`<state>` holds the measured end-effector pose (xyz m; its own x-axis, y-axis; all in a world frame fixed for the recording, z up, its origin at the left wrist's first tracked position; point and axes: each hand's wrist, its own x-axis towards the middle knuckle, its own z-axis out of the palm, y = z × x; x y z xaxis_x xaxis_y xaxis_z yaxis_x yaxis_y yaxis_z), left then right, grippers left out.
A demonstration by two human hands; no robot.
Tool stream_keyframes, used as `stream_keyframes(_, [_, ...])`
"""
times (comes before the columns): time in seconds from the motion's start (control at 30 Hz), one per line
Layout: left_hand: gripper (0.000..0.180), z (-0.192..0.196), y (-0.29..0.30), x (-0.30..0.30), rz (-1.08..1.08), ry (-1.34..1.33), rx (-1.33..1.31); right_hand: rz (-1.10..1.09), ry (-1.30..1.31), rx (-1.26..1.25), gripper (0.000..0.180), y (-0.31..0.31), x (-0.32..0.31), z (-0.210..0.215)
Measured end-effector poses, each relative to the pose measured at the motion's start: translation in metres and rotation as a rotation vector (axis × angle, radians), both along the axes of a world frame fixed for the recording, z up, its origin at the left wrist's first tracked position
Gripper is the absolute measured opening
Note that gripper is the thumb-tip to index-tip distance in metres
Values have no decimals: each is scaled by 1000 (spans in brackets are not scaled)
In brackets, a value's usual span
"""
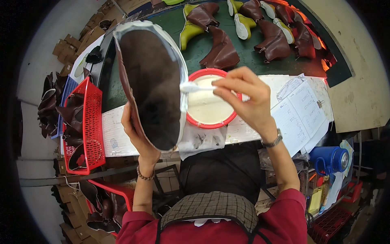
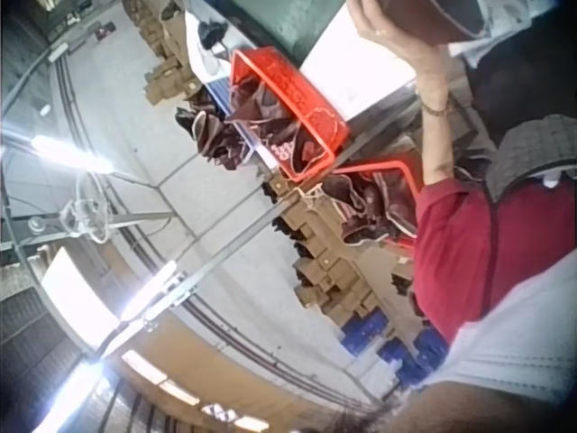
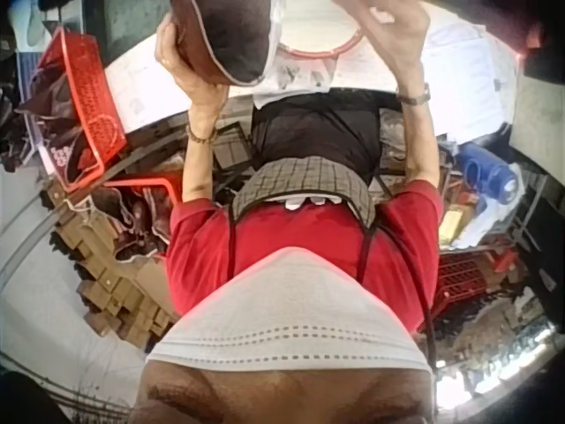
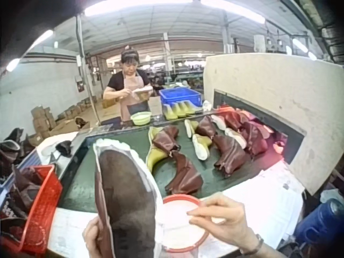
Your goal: The person applies a white adhesive to the inner rim of brown boot uppers using a small white plastic spoon. They repeatedly dip the spoon into a red container of glue and spread the substance along the edges of the boot, then place the treated boot into a red basket. The process is repeated for multiple boots in a factory setting.
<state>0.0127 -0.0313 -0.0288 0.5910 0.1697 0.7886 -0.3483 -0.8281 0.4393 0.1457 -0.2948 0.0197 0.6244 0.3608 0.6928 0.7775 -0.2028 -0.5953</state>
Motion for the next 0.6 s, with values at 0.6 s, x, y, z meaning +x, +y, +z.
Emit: stream_keyframes(0.6, [79,1,19,42,140,-79,349,209,460,-162,10,-3,-42,7])
